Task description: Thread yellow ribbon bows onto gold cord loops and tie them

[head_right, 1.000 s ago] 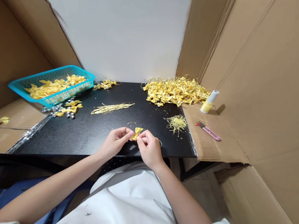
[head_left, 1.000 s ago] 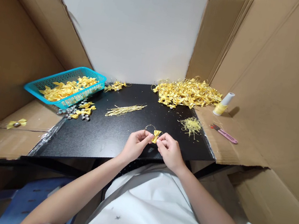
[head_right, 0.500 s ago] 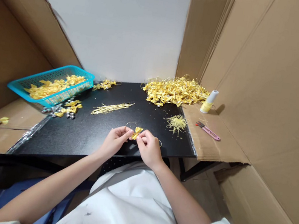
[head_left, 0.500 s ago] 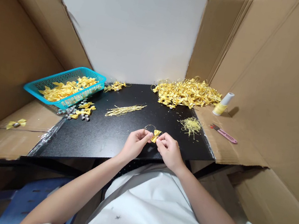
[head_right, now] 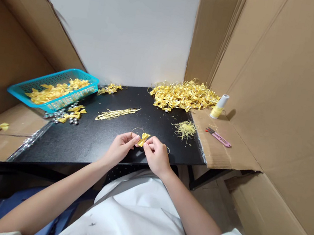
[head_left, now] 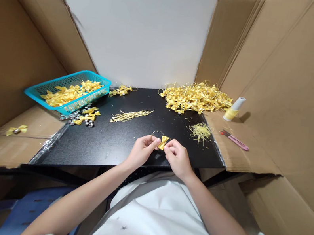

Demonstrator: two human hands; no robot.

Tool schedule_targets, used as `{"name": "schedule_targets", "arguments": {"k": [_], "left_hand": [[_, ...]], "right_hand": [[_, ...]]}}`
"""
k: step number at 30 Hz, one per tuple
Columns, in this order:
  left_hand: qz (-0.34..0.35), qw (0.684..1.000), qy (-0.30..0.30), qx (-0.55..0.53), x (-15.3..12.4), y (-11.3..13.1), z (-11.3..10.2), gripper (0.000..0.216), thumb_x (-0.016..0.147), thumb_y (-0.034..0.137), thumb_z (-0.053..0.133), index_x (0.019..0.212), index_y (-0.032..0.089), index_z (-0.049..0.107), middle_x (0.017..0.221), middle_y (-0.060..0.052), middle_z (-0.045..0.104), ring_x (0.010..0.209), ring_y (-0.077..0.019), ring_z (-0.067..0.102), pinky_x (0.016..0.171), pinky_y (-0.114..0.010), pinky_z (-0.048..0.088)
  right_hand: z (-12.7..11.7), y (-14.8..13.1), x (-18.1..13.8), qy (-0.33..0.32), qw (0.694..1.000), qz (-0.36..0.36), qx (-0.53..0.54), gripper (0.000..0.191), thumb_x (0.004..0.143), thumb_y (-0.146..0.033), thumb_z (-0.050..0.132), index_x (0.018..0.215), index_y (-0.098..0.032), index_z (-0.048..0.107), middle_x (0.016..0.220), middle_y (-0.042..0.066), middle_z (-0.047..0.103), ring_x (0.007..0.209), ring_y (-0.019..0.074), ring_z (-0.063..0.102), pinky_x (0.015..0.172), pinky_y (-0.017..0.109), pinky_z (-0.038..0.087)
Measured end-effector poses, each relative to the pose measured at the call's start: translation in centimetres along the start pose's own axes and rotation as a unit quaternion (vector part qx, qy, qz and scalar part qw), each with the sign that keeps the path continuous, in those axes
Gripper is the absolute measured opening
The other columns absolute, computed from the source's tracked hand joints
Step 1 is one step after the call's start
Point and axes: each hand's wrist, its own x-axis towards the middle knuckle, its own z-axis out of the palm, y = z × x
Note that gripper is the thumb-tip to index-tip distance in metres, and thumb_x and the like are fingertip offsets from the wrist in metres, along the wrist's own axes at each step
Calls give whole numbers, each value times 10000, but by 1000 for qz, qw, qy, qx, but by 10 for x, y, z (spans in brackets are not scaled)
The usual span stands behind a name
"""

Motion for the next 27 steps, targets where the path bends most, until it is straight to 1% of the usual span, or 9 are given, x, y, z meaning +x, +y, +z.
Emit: {"name": "schedule_targets", "arguments": {"k": [6, 12, 20, 27], "left_hand": [[-1, 1000, -9, 4, -2, -1, 0, 354, 786, 479, 652, 674, 146, 608, 634, 7, 590, 590, -97, 512, 598, -213, 397], [5, 1000, -18, 12, -2, 0, 0, 355, 785, 474, 653, 658, 146, 601, 616, 15, 581, 569, -92, 499, 593, -215, 393], [12, 999, -21, 32, -2, -3, -2, 347, 791, 474, 655, 693, 142, 631, 677, -30, 666, 624, -130, 588, 630, -237, 435], [19, 999, -13, 37, -4, -5, -2, 344, 792, 466, 655, 695, 137, 644, 678, -44, 685, 623, -140, 610, 618, -235, 448]], "right_hand": [[0, -4, 0, 5, 1000, 3, -12, 203, 857, -355, 498, 727, -202, 469, 452, -73, 447, 421, 79, 315, 454, 208, 244], [1, -8, -1, 11, 999, 5, -37, 204, 853, -354, 495, 723, -199, 476, 467, -62, 487, 419, 82, 340, 459, 210, 261], [3, -7, 0, 8, 998, -11, -65, 191, 876, -336, 472, 735, -208, 466, 500, -45, 545, 435, 97, 412, 480, 211, 298], [4, -5, -1, 3, 996, -21, -87, 202, 897, -344, 451, 740, -218, 460, 521, -32, 560, 457, 116, 455, 487, 217, 318]]}}
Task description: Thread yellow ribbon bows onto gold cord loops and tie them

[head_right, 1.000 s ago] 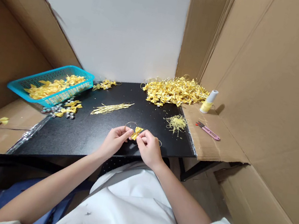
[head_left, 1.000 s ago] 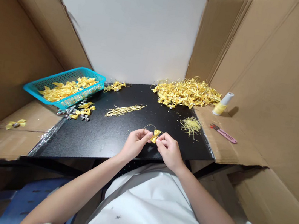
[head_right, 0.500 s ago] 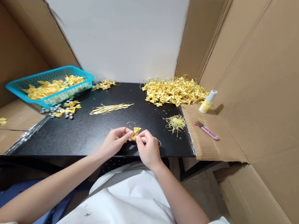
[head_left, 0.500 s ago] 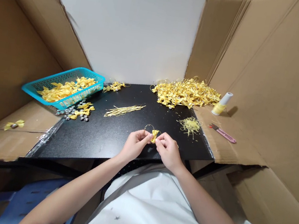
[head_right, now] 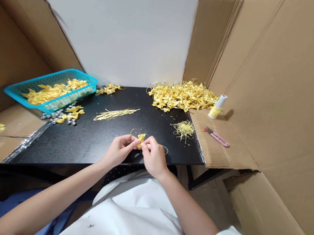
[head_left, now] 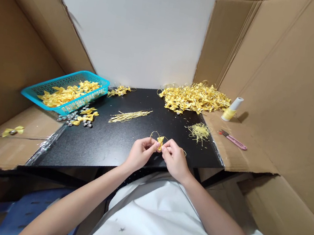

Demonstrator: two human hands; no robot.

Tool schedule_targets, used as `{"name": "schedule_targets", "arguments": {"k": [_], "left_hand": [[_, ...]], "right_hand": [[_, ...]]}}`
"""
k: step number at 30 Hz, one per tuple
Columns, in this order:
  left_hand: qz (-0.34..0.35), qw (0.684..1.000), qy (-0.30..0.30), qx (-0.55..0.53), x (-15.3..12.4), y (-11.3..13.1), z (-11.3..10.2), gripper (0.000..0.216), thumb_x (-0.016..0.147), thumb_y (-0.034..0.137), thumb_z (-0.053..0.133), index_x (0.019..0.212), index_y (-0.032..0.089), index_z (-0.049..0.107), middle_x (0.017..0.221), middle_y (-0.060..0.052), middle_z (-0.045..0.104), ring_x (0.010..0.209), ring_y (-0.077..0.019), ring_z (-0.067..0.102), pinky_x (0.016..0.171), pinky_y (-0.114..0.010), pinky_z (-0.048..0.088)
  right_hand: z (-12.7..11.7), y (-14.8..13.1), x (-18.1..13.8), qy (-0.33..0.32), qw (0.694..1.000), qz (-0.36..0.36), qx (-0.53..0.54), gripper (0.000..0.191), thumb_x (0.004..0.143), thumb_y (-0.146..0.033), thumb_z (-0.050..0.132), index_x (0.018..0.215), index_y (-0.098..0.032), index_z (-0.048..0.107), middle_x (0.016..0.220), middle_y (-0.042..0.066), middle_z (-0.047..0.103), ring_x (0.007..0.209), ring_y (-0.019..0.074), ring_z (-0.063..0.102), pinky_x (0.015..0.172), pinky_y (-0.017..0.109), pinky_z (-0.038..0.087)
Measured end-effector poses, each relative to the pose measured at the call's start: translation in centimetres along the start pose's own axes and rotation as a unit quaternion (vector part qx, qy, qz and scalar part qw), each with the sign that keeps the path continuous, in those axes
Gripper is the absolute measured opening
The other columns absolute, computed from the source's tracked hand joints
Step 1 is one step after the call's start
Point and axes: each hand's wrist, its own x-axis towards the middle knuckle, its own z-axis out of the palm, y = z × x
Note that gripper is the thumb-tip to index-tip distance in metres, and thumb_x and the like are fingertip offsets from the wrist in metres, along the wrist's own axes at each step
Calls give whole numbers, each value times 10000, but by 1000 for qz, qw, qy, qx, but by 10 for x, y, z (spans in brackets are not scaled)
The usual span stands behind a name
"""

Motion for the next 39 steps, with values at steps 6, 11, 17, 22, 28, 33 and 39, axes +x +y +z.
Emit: {"name": "schedule_targets", "arguments": {"k": [6, 11, 17, 22, 28, 33, 39], "left_hand": [[19, 1000, 11, 9, -1, -5, 2, 306, 807, 429, 650, 718, 137, 653, 709, -47, 694, 650, -146, 618, 636, -239, 459], [32, 999, 14, 29, -1, -5, 4, 299, 829, 415, 629, 722, 137, 658, 708, -42, 689, 639, -139, 606, 625, -235, 447], [55, 996, 24, 65, -4, -1, 5, 292, 844, 396, 615, 704, 144, 662, 703, -38, 697, 640, -139, 602, 624, -234, 434], [55, 997, 34, 48, -6, 1, 4, 265, 832, 392, 626, 731, 153, 678, 737, -41, 708, 679, -153, 618, 657, -247, 457], [57, 995, 67, 48, -7, 2, 4, 222, 786, 370, 673, 734, 157, 708, 756, -45, 727, 682, -153, 619, 660, -252, 456], [53, 994, 83, 44, -7, 1, 4, 190, 759, 348, 697, 729, 162, 712, 753, -42, 727, 691, -156, 618, 682, -263, 458], [66, 993, 88, 51, -9, 0, 4, 170, 766, 335, 684, 728, 169, 685, 741, -29, 705, 684, -150, 597, 685, -267, 445]], "right_hand": [[1, -1, -1, 15, 1000, -7, -27, 190, 899, -323, 451, 739, -220, 449, 520, -42, 541, 459, 116, 456, 525, 224, 336], [1, 0, -1, 15, 1000, -3, -24, 177, 900, -308, 450, 748, -218, 458, 526, -42, 540, 468, 117, 475, 536, 223, 347], [2, 3, -1, 21, 1000, -5, -14, 183, 896, -322, 449, 746, -220, 463, 523, -37, 538, 478, 122, 489, 525, 223, 351], [2, 1, -2, 8, 1000, -10, 15, 188, 912, -342, 428, 771, -218, 445, 551, -38, 522, 496, 119, 486, 534, 225, 352], [0, -4, -1, 13, 999, -36, -32, 178, 931, -334, 366, 845, -213, 463, 678, 1, 573, 590, 142, 522, 579, 243, 368], [-2, -2, -3, 0, 999, -36, -17, 153, 932, -308, 347, 919, -211, 465, 717, 1, 571, 631, 151, 533, 610, 253, 381], [-5, -1, -4, -14, 999, -38, 6, 123, 921, -291, 359, 906, -212, 452, 654, -25, 529, 590, 137, 503, 595, 247, 379]]}}
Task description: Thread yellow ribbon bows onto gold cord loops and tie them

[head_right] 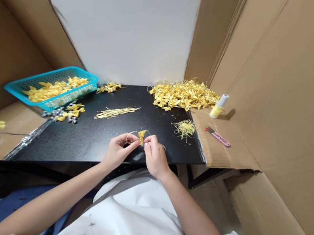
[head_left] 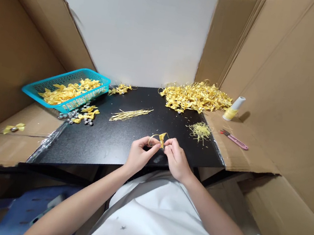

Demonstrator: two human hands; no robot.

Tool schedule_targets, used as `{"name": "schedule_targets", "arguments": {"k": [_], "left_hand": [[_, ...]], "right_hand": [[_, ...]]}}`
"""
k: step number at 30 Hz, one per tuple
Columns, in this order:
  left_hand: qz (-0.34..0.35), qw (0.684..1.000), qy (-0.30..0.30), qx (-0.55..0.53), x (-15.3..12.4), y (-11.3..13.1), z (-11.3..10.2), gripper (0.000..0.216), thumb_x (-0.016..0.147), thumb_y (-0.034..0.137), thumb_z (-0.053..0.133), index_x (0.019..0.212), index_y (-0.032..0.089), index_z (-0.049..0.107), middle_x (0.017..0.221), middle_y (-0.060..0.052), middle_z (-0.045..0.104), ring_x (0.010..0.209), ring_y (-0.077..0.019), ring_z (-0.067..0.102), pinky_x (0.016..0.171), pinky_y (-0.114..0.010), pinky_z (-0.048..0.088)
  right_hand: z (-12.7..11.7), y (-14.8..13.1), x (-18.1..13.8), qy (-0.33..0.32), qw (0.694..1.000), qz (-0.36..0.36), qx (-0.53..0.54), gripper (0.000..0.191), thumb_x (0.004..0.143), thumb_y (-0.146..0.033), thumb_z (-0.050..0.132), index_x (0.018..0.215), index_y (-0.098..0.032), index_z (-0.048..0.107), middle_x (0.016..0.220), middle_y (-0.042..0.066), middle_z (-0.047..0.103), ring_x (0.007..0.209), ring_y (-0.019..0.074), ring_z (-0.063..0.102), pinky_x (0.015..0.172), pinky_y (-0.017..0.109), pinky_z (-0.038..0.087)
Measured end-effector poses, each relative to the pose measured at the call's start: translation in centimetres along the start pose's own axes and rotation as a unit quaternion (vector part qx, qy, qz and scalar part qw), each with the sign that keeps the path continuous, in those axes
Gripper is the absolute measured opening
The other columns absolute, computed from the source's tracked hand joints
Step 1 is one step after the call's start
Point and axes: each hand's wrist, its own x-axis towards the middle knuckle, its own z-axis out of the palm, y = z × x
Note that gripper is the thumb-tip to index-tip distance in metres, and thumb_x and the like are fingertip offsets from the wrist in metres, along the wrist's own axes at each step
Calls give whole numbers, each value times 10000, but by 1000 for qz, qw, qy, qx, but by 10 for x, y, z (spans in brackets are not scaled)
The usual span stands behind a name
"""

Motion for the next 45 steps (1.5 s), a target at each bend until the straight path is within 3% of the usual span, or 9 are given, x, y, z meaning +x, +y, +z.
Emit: {"name": "schedule_targets", "arguments": {"k": [8, 16, 21, 26, 29, 38, 45], "left_hand": [[117, 986, 41, 111, -3, 9, 3, 114, 772, 287, 684, 760, 202, 610, 768, -16, 645, 736, -158, 564, 689, -271, 416], [143, 977, 31, 153, 2, 16, 3, 57, 793, 233, 639, 738, 219, 643, 781, -21, 680, 761, -176, 568, 730, -289, 413], [87, 987, 26, 131, 5, 17, 2, 145, 797, 261, 632, 668, 197, 642, 703, -11, 669, 686, -152, 549, 688, -271, 404], [-76, 996, -6, -40, 8, 16, 3, 189, 754, 329, 671, 679, 158, 645, 666, 7, 634, 585, -108, 504, 595, -235, 383], [-115, 985, -26, -125, 10, 14, 3, 200, 729, 327, 698, 671, 144, 642, 651, 14, 616, 624, -101, 527, 648, -218, 408], [-118, 981, -40, -147, 10, 12, -1, 180, 703, 316, 735, 738, 148, 682, 716, -3, 668, 674, -110, 577, 678, -216, 440], [-37, 997, -69, -6, 12, 17, -5, 165, 718, 295, 716, 775, 141, 730, 740, -36, 713, 614, -112, 544, 600, -229, 407]], "right_hand": [[1, 0, 0, -4, 1000, 3, 2, 116, 915, -287, 372, 886, -212, 456, 652, -20, 546, 584, 135, 516, 583, 241, 374], [1, -1, 0, 4, 1000, -4, -17, 124, 923, -291, 362, 876, -214, 447, 670, -12, 548, 590, 140, 523, 588, 243, 373], [2, -2, 0, 8, 1000, -8, -18, 130, 917, -295, 361, 870, -212, 450, 647, -19, 526, 556, 134, 488, 572, 244, 361], [1, -3, 0, 14, 1000, -9, -15, 125, 913, -288, 368, 857, -210, 449, 632, -27, 515, 537, 119, 459, 556, 232, 347], [2, -3, 0, 20, 1000, -12, -5, 131, 912, -292, 375, 861, -205, 457, 622, -33, 504, 537, 120, 465, 556, 231, 349], [2, 0, 0, 23, 1000, -13, 2, 126, 919, -290, 368, 868, -206, 447, 636, -31, 506, 543, 121, 462, 561, 233, 349], [2, -1, 0, 21, 1000, -18, 7, 130, 919, -290, 368, 855, -206, 444, 628, -38, 487, 533, 118, 445, 558, 232, 343]]}}
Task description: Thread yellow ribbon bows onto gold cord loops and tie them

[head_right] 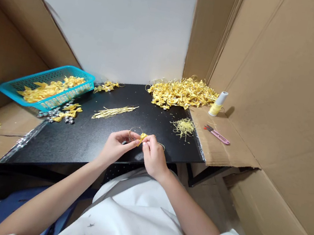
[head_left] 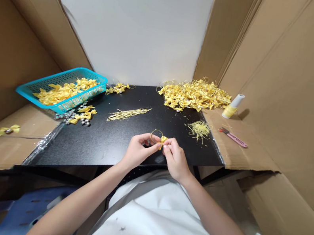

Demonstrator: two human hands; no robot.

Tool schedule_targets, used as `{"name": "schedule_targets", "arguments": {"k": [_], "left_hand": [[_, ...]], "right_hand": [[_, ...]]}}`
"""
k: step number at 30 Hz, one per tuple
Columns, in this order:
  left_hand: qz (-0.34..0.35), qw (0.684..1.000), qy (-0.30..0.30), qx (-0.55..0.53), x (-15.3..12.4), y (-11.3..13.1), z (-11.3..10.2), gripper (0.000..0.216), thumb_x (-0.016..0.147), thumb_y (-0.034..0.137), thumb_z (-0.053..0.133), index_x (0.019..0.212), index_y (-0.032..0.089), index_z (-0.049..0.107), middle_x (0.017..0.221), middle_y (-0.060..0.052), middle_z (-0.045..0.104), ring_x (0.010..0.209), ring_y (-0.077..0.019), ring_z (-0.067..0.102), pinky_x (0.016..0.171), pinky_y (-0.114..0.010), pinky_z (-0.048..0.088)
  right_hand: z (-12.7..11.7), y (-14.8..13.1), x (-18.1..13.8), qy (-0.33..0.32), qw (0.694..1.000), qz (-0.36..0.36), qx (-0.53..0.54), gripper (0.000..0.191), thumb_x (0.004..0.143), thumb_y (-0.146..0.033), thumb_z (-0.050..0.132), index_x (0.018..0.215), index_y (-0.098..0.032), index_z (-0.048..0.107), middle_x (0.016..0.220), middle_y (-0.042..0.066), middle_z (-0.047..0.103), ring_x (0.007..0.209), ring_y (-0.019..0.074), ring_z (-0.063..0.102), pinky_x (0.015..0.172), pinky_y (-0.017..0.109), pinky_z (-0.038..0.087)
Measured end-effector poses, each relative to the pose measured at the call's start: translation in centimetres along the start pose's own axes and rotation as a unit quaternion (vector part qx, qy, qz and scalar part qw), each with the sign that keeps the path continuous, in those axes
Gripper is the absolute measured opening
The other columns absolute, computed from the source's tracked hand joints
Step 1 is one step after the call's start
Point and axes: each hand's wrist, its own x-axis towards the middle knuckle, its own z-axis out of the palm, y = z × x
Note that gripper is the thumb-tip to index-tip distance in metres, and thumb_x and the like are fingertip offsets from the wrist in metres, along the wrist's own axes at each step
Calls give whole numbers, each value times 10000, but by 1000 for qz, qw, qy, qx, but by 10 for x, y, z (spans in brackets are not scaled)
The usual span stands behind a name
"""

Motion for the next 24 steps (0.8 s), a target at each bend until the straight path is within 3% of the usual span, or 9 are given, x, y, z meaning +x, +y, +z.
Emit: {"name": "schedule_targets", "arguments": {"k": [6, 14, 24], "left_hand": [[11, 999, -4, 43, 2, 1, -4, 159, 755, 278, 651, 754, 152, 748, 739, -36, 742, 625, -131, 598, 616, -238, 436], [28, 989, -72, 123, 9, 11, -16, 139, 733, 257, 673, 781, 159, 758, 756, -32, 758, 696, -160, 662, 666, -240, 475], [160, 956, -70, 237, 8, 12, -16, 147, 823, 242, 608, 761, 166, 717, 721, -21, 727, 637, -122, 636, 622, -211, 440]], "right_hand": [[0, 0, 0, 6, 1000, 4, -4, 122, 911, -281, 377, 851, -207, 453, 629, -34, 499, 525, 120, 446, 554, 233, 341], [-1, 1, -1, 1, 1000, 7, -7, 122, 923, -279, 376, 859, -208, 452, 645, -29, 503, 547, 118, 456, 557, 228, 345], [0, 2, -1, 5, 1000, 8, -6, 131, 921, -289, 374, 860, -207, 456, 640, -28, 506, 562, 123, 477, 571, 229, 359]]}}
